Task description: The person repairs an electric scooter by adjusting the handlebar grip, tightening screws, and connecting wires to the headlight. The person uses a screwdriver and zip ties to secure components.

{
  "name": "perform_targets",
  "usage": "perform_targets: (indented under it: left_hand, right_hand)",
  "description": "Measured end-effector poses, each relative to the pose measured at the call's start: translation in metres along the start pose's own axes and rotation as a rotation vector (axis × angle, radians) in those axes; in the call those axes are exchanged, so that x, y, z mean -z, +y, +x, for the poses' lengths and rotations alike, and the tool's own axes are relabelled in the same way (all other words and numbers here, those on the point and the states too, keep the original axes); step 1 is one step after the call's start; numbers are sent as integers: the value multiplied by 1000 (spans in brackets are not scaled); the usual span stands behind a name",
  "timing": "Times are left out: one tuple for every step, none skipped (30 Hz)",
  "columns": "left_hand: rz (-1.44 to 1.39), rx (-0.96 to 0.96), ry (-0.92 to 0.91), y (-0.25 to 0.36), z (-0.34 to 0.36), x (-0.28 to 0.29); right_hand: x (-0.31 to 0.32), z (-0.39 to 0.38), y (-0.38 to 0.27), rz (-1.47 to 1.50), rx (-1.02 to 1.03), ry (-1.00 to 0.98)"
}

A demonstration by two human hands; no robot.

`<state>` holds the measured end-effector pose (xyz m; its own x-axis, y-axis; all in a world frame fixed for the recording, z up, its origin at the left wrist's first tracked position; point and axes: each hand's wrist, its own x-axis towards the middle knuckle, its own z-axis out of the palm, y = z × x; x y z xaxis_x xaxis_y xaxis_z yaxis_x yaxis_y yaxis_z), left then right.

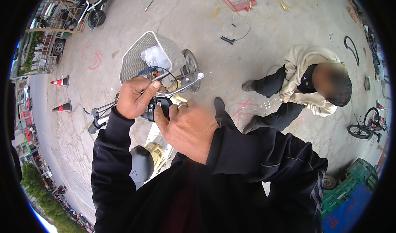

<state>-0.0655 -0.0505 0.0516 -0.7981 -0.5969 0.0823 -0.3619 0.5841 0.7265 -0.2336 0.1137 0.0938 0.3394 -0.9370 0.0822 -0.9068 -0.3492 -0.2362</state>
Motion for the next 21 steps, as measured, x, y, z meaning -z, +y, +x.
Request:
perform_targets:
  left_hand:
    - [68, -9, 61, 0, -3, -5]
    - [126, -20, 115, -1, -6, -8]
    - [184, -26, 172, -1, -9, -11]
    - [151, -6, 210, -2, -10, -13]
    - [135, -12, 212, -3, -11, -14]
    - [124, -11, 221, -4, -12, -15]
    - [113, -10, 228, -5, -13, -15]
    - [124, -25, 240, -6, -13, -15]
    - [127, -25, 242, -6, -12, -15]
    - [130, -24, 241, -8, -12, -15]
    - [134, -23, 243, -9, -12, -16]
    - [129, -29, 245, -10, -12, -16]
    - [124, -19, 251, -11, -13, -17]
    - [119, -9, 256, -13, -13, -17]
    - [111, 12, 252, -14, -13, -17]
    - [131, 11, 252, -15, -13, -18]
    - [121, 13, 255, -16, -14, -17]
    - [113, 11, 251, -16, -14, -17]
    - [99, -12, 259, -16, -14, -18]
    - [127, 6, 254, -15, -14, -18]
    - [126, 8, 258, -15, -14, -19]
  right_hand:
    - [-8, 5, -10, -107, 1, 14]
    - [-15, 7, -16, -173, -36, 65]
    - [-21, 8, -20, -234, -63, 33]
    - [-25, 7, -21, -212, -57, 44]
    - [-28, 6, -20, -196, -48, 51]
    - [-29, 4, -18, -189, -48, 2]
    - [-29, 2, -17, -184, -28, 49]
    - [-29, 1, -16, -181, -23, 40]
    - [-28, 0, -14, -174, -19, 29]
    - [-27, -1, -12, -157, -22, 48]
    - [-26, -2, -13, -181, -25, 23]
    - [-25, -4, -15, -203, -31, 26]
    - [-25, -6, -16, -219, -27, 46]
    - [-24, -9, -16, -295, -29, 72]
    - [-22, -11, -15, -303, -26, 85]
    - [-21, -14, -14, -308, -26, 98]
    - [-19, -16, -13, -315, -26, 123]
    - [-18, -15, -8, -216, -36, 81]
    - [-15, -14, -3, -94, -76, -3]
    - [-13, -12, 1, 31, -121, -86]
    - [-11, -9, 6, 167, -152, -147]
